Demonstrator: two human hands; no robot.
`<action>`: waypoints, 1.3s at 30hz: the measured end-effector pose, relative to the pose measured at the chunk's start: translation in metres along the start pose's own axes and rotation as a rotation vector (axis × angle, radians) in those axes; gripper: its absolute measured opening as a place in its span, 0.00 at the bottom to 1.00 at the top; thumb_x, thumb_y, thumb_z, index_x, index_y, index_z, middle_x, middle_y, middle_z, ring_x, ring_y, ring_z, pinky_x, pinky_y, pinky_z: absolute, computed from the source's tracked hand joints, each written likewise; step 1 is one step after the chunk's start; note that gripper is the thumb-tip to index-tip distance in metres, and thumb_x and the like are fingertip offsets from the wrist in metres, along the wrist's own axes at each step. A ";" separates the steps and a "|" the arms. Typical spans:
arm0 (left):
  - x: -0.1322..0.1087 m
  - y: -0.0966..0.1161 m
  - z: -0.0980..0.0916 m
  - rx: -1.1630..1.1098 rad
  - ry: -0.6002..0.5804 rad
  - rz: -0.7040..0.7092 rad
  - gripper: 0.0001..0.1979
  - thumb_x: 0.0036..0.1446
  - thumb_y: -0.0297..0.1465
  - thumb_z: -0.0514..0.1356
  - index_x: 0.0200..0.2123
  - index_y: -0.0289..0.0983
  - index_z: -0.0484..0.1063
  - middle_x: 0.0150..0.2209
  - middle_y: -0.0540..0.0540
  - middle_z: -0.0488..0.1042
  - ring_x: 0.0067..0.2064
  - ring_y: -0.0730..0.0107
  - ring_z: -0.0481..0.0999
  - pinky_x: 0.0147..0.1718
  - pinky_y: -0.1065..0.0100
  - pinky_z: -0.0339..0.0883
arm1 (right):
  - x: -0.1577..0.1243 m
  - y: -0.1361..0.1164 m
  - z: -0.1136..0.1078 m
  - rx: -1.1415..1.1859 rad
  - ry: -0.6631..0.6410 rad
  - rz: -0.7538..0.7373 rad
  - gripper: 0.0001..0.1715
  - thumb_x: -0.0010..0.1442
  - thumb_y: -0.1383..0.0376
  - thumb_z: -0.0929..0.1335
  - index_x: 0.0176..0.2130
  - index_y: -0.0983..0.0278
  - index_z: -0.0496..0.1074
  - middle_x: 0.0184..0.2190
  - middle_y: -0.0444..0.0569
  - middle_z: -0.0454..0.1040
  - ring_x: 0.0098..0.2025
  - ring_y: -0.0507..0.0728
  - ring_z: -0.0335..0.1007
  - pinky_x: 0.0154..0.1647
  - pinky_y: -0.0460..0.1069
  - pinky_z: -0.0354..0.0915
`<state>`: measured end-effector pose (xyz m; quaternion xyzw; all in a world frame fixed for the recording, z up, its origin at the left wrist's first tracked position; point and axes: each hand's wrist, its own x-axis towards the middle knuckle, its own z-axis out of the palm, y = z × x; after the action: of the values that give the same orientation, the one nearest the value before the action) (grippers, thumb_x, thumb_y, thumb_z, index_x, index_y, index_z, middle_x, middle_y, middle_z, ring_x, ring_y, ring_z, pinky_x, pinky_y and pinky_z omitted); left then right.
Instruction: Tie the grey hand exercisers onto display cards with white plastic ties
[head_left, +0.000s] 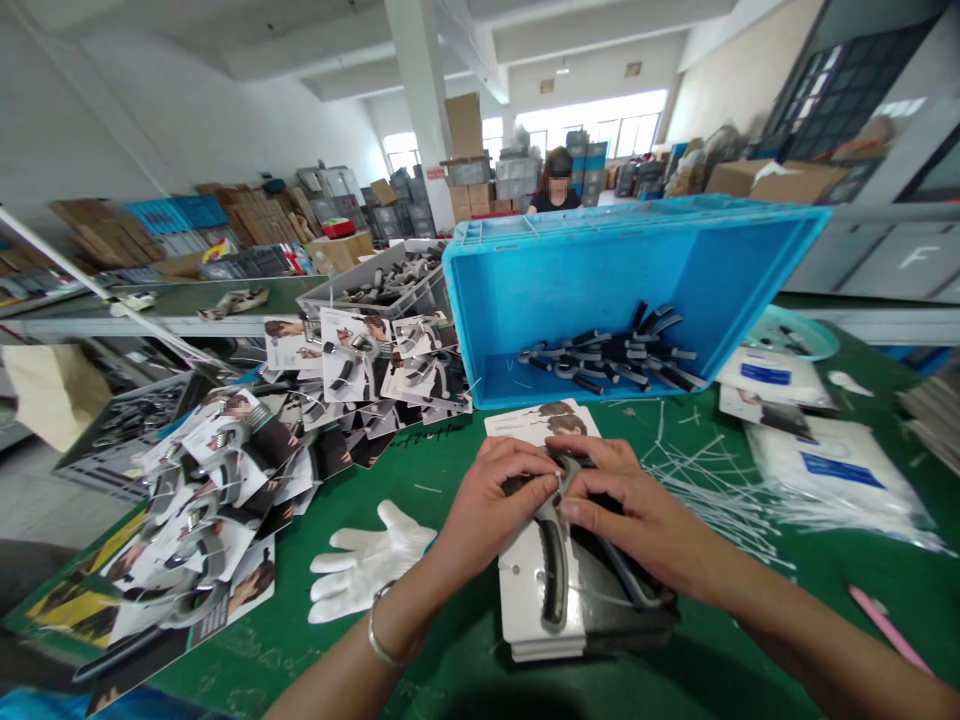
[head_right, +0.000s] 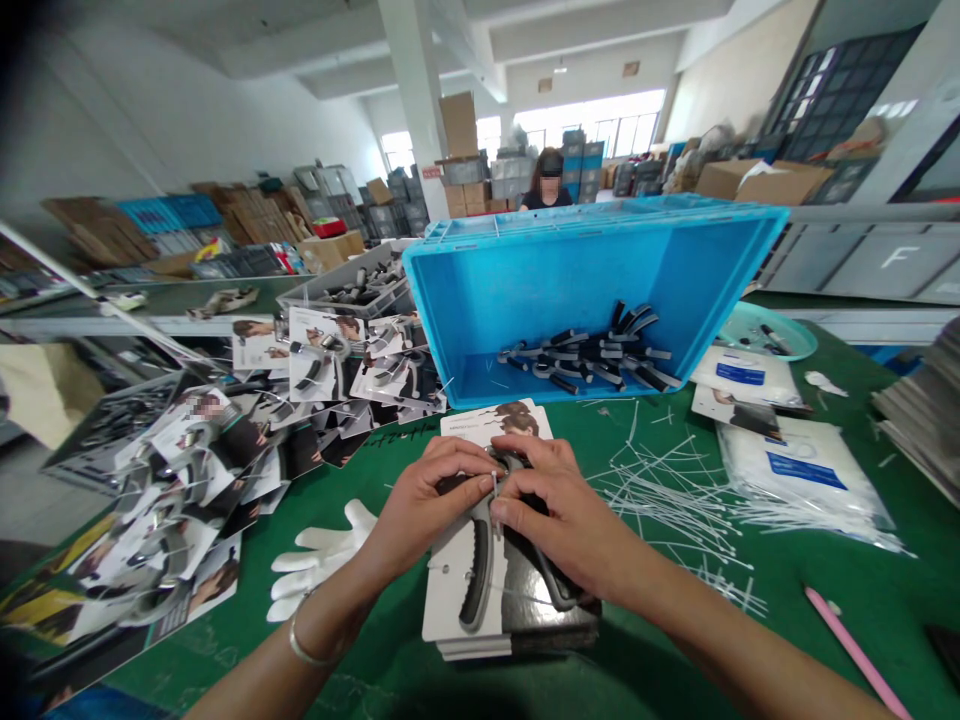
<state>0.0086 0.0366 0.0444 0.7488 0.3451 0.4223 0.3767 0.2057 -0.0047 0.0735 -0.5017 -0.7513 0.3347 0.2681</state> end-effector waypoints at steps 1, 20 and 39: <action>-0.001 0.000 0.000 0.000 -0.002 0.003 0.04 0.59 0.28 0.65 0.36 0.42 0.81 0.39 0.48 0.79 0.48 0.63 0.72 0.53 0.59 0.60 | 0.000 0.000 0.000 0.000 0.003 -0.001 0.17 0.66 0.52 0.66 0.33 0.57 0.78 0.66 0.42 0.59 0.67 0.63 0.47 0.67 0.63 0.48; -0.003 -0.002 0.001 0.006 0.050 0.014 0.04 0.58 0.28 0.66 0.36 0.42 0.82 0.39 0.47 0.79 0.48 0.62 0.73 0.51 0.59 0.63 | -0.001 0.004 0.001 -0.045 -0.013 -0.057 0.19 0.67 0.51 0.65 0.32 0.58 0.76 0.67 0.44 0.58 0.68 0.64 0.47 0.67 0.65 0.48; -0.003 0.001 -0.004 0.001 0.037 0.003 0.05 0.61 0.29 0.64 0.37 0.41 0.82 0.40 0.46 0.79 0.48 0.62 0.74 0.52 0.59 0.63 | 0.003 0.001 -0.002 -0.024 -0.046 -0.080 0.17 0.66 0.52 0.66 0.32 0.58 0.77 0.66 0.44 0.60 0.68 0.64 0.48 0.66 0.65 0.49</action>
<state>0.0042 0.0340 0.0457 0.7417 0.3511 0.4364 0.3691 0.2066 -0.0013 0.0739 -0.4667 -0.7807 0.3258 0.2580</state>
